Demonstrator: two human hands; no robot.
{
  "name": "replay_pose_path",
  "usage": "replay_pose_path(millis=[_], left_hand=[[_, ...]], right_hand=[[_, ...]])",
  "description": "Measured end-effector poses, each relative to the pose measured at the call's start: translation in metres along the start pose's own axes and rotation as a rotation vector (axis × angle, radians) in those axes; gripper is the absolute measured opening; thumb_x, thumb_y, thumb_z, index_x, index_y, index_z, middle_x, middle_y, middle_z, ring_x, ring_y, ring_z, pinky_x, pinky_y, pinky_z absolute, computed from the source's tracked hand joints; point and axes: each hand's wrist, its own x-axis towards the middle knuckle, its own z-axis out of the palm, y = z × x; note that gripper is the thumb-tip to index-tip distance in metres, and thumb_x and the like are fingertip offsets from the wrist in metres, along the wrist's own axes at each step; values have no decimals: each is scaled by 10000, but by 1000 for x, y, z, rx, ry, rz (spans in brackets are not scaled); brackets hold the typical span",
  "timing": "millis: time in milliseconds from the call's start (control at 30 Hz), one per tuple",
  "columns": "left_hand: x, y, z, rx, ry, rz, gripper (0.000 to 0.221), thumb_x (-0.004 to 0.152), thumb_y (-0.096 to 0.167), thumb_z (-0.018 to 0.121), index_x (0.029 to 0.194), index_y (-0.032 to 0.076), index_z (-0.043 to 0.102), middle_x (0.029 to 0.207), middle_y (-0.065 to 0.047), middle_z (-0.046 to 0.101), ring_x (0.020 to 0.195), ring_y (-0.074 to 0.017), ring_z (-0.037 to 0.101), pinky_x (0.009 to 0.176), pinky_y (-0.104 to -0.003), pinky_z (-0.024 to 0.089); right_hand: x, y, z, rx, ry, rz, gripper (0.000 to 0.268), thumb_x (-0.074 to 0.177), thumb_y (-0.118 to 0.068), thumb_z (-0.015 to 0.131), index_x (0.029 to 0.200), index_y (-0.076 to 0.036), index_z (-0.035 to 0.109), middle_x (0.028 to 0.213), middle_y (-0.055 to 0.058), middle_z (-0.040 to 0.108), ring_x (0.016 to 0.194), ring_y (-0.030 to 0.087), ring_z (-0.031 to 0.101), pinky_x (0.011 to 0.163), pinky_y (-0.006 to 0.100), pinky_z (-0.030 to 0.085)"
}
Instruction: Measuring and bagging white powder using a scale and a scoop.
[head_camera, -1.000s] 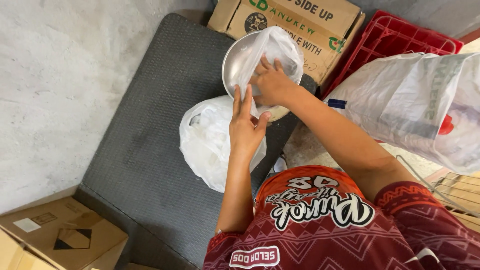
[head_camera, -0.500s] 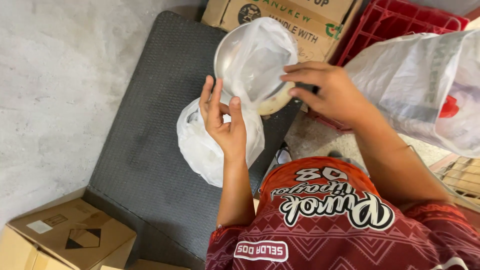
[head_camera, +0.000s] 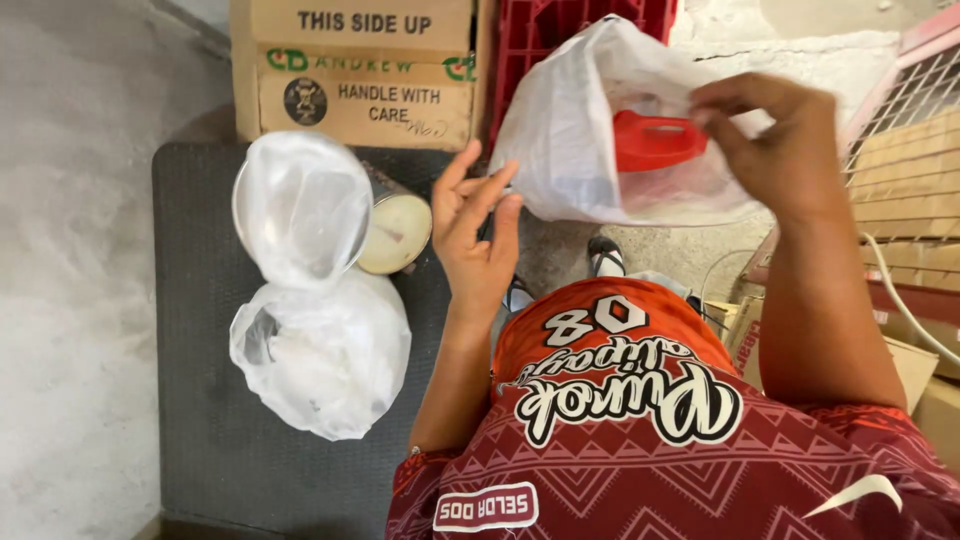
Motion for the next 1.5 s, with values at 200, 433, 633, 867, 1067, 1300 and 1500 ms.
replay_pose_path(millis=[200,433,633,867,1067,1300,1500], left_hand=[[4,6,67,129,-266,-26,357,963,117,759,1317,140,721,1581,-192,445,1286,-322,610,1065,-382,532],[-15,-4,93,521,-178,-34,286,936,315,773,1151,130,734,1504,-212,522,1299,-418,621,1014,-432,549],[-27,-4,77,529,-120,-302,273,927,70,690,1193,103,741,1288,-154,697,879,-278,740,749,-349,588],[-22,2,89,413,-15,-348,410,922,-96,609,1255,106,738,1243,-172,717,772,-199,699,675,-293,552],[-9,13,92,389,22,-293,469,914,-144,570,1280,105,726,1212,-168,730,879,-189,727,724,-280,556],[-5,15,94,401,32,-260,484,916,-156,565,1298,101,715,1228,-163,731,950,-192,738,774,-277,573],[-4,9,96,374,61,-271,471,933,-150,577,1306,105,710,1239,-159,737,968,-186,746,777,-270,574]], right_hand=[[9,85,43,-484,-526,215,380,920,-252,731,1294,-191,713,1321,66,685,1031,277,700,932,415,557],[23,171,88,-584,-572,-15,875,735,-195,684,1553,-31,418,1597,290,338,1410,481,329,1082,515,286],[22,174,99,-608,-666,-60,613,795,-173,669,1380,-51,528,1381,260,479,1255,447,464,1007,509,379],[23,168,87,-672,-752,-112,361,856,-152,653,1207,-69,639,1166,231,621,1101,414,599,931,504,472],[35,171,93,-717,-790,-160,188,906,-134,640,1063,-83,731,987,209,741,972,388,712,869,501,549],[37,196,123,-372,-756,-56,242,889,-193,681,1107,-119,756,1001,182,747,944,363,715,875,462,537],[37,153,117,-348,-773,-59,394,780,-343,827,1074,-100,726,931,197,737,868,381,710,813,467,547]])
